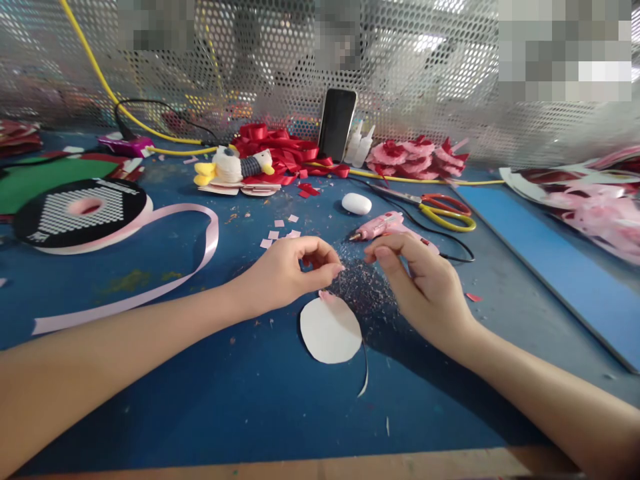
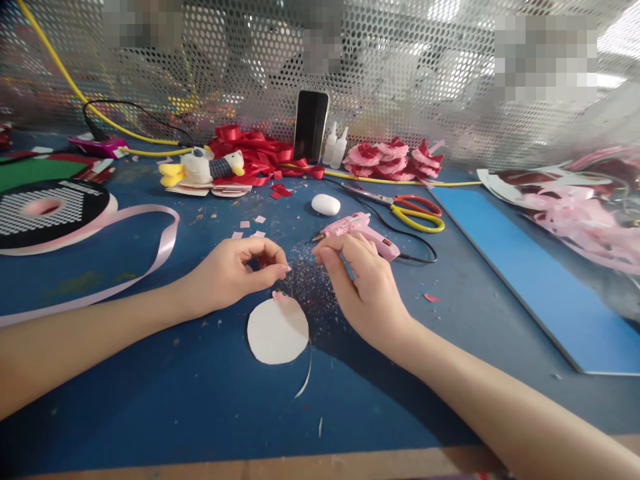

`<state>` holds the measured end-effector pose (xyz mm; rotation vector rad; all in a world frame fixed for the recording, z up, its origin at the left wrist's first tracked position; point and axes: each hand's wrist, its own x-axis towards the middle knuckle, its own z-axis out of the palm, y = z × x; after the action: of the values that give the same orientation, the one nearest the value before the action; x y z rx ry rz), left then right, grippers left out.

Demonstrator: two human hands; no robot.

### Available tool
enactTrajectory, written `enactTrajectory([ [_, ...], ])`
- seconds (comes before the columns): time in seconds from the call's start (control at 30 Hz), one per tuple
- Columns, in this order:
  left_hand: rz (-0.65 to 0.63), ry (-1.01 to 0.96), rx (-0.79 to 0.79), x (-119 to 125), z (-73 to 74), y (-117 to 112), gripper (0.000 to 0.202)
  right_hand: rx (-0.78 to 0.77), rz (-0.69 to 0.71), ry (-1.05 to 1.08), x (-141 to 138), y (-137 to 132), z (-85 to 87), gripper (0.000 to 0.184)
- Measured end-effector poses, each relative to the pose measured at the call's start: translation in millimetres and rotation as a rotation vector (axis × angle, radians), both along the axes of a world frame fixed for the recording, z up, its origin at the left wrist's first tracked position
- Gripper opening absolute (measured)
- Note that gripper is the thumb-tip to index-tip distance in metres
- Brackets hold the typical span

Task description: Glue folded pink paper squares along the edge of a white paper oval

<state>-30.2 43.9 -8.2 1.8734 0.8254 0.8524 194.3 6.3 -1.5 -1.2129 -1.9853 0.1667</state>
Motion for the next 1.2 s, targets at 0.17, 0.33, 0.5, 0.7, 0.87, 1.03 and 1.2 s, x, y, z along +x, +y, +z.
enactTrajectory([
  [0.17,-0.024,-0.037,-0.047,-1.0,-0.9,1.8,0.012,-0.07,0.115,-0.052,-6.4,-1.5,0.6,0.022],
  [0.33,-0.054,-0.05,-0.068,-1.4,0.1,1.5,0.018,-0.011,0.129,-0.114,-13.1,-2.0,-2.0,0.008],
  [0.5,-0.024,-0.078,-0.052,-0.3,2.7,0.6,0.022,0.04,-0.05,0.015,-4.5,1.6,1.7,0.008],
  [0.7,-0.031,-0.029,0.048,-1.9,3.8,-1.5,0.02,-0.052,-0.098,0.067,0.3,1.2,4.2,0.015],
  [0.87,-0.121,0.098,0.361,-3.7,3.1,-10.6,0.013,-0.143,-0.125,0.055,-3.8,-0.5,1.8,0.018],
  [1.03,-0.273,0.27,0.629,0.2,-5.7,-15.4,0.018,-0.164,-0.137,0.054,-2.7,1.3,1.0,0.018],
  [1.2,-0.263,0.329,0.636,1.4,-8.4,-14.9,0.019,-0.099,-0.151,0.058,2.1,4.8,2.2,0.015],
])
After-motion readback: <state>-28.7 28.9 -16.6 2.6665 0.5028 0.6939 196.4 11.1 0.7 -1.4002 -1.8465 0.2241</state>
